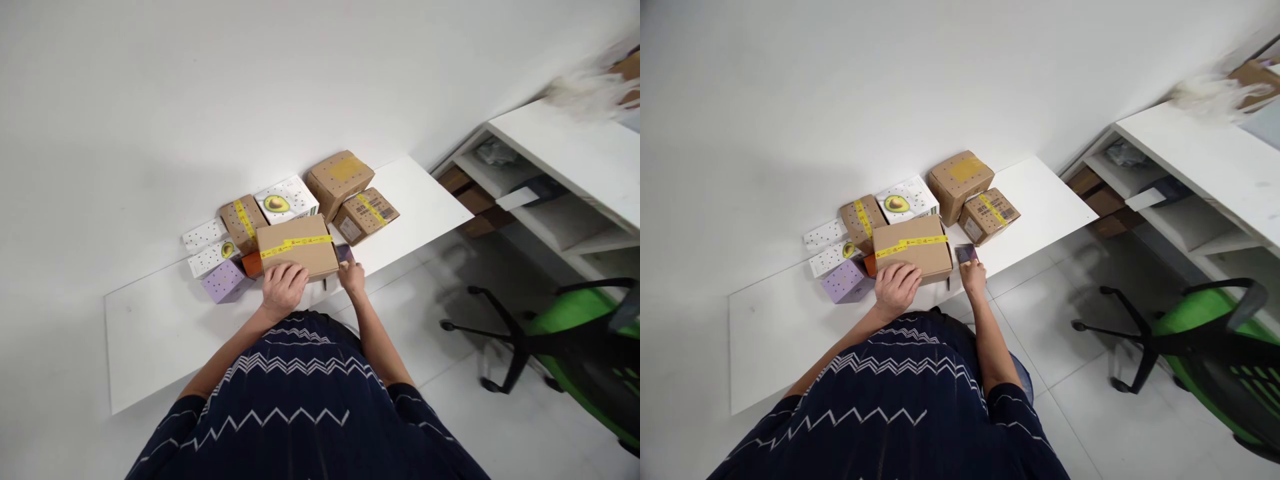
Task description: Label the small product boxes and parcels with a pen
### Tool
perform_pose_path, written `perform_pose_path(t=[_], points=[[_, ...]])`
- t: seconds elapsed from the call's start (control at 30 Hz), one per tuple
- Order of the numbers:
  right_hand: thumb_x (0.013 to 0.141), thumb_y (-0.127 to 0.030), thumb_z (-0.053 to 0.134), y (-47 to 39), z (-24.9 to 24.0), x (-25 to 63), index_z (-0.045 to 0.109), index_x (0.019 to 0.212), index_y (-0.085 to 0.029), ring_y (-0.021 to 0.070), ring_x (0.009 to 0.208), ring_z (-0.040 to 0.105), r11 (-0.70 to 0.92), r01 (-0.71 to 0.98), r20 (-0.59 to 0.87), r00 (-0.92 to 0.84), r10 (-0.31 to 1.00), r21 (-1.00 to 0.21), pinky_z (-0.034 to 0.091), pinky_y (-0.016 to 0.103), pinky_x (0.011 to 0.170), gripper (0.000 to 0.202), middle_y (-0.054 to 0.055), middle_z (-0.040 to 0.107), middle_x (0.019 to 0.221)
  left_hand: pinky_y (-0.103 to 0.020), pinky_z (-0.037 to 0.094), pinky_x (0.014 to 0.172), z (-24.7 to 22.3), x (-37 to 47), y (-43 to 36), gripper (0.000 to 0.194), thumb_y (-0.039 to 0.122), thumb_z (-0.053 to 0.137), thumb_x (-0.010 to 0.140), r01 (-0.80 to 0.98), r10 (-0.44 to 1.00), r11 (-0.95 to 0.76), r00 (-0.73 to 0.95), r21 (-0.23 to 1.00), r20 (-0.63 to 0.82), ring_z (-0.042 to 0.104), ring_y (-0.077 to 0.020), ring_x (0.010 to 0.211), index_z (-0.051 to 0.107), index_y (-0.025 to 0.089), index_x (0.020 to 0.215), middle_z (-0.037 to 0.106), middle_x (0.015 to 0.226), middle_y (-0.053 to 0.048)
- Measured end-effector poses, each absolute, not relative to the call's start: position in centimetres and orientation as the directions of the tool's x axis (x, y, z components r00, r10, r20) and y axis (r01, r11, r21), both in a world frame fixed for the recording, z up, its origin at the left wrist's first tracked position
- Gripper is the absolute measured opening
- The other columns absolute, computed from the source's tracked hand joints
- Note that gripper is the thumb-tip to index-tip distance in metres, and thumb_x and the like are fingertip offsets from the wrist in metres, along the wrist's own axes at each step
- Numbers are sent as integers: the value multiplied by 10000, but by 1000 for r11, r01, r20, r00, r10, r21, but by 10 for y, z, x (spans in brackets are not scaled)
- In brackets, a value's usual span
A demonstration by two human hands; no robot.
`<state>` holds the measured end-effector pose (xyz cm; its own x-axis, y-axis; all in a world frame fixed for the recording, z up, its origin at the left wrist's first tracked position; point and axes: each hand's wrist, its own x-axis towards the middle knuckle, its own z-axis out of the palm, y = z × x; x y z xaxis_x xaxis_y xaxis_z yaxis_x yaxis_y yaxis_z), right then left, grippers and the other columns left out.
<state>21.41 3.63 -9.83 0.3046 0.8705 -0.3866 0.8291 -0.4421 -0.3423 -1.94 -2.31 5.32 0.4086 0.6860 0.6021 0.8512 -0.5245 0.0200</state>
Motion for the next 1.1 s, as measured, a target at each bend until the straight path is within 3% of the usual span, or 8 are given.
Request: perform_pose_path(t=[0.13,0.4,0.5,0.6,0.67,0.77,0.93,1.1], points=[[885,-429,596,34,-105,212,430,1459,-132,365,1209,496,-425,864,-299,344,890,-271,409,438,952,668,231,514,1335,-385,422,868,53,-20,-23,195,285,586,935,848,689,-529,405,35,601,649,-214,976,727,254,1067,751,1031,-53],[857,-372,607,32,-100,207,451,1460,-163,349,1217,477,-511,782,-347,397,850,-357,376,462,996,657,221,532,1311,-384,399,858,53,-18,-23,175,280,607,928,847,701,-529,395,60,594,650,-213,976,721,253,1059,752,1032,-47],[805,-435,616,21,-89,219,487,1419,-149,284,1057,586,-634,453,-483,413,772,-627,459,410,916,689,166,628,1130,-379,401,847,56,-17,-23,154,276,619,923,850,677,-526,406,19,614,646,-209,961,722,243,1032,753,1023,-42],[789,-534,537,1,-73,235,564,1280,-136,225,797,640,-603,-171,-627,247,739,-779,539,380,736,633,91,670,920,-383,404,843,56,-17,-23,152,273,629,916,850,668,-527,410,6,622,643,-213,964,720,235,1032,752,1022,-46],[773,-566,519,-14,-53,243,611,1150,-145,220,746,651,-477,-488,-593,109,798,-731,559,383,681,573,88,689,898,-389,404,844,54,-18,-23,161,273,627,916,851,678,-525,406,17,613,644,-215,969,719,237,1044,751,1028,-49],[767,-576,528,-30,-7,248,629,1126,-174,234,793,678,-303,-690,-455,43,889,-657,575,403,688,548,115,718,998,-394,406,847,53,-19,-22,178,274,610,924,849,699,-526,403,43,591,647,-216,979,719,248,1062,749,1041,-54],[798,-641,472,-42,77,224,607,1211,-205,275,920,685,-295,-705,-333,-88,939,-645,571,465,749,615,151,706,1123,-399,417,850,52,-20,-21,197,276,591,928,850,710,-523,400,54,580,643,-228,987,718,252,1077,746,1046,-68],[814,-668,429,-45,103,175,621,1184,-191,293,888,697,-552,-689,-329,-444,834,-469,577,477,745,633,145,725,1077,-408,425,864,41,-24,-20,224,275,544,934,851,713,-519,378,82,591,624,-242,1018,711,259,1083,735,1041,-81]])
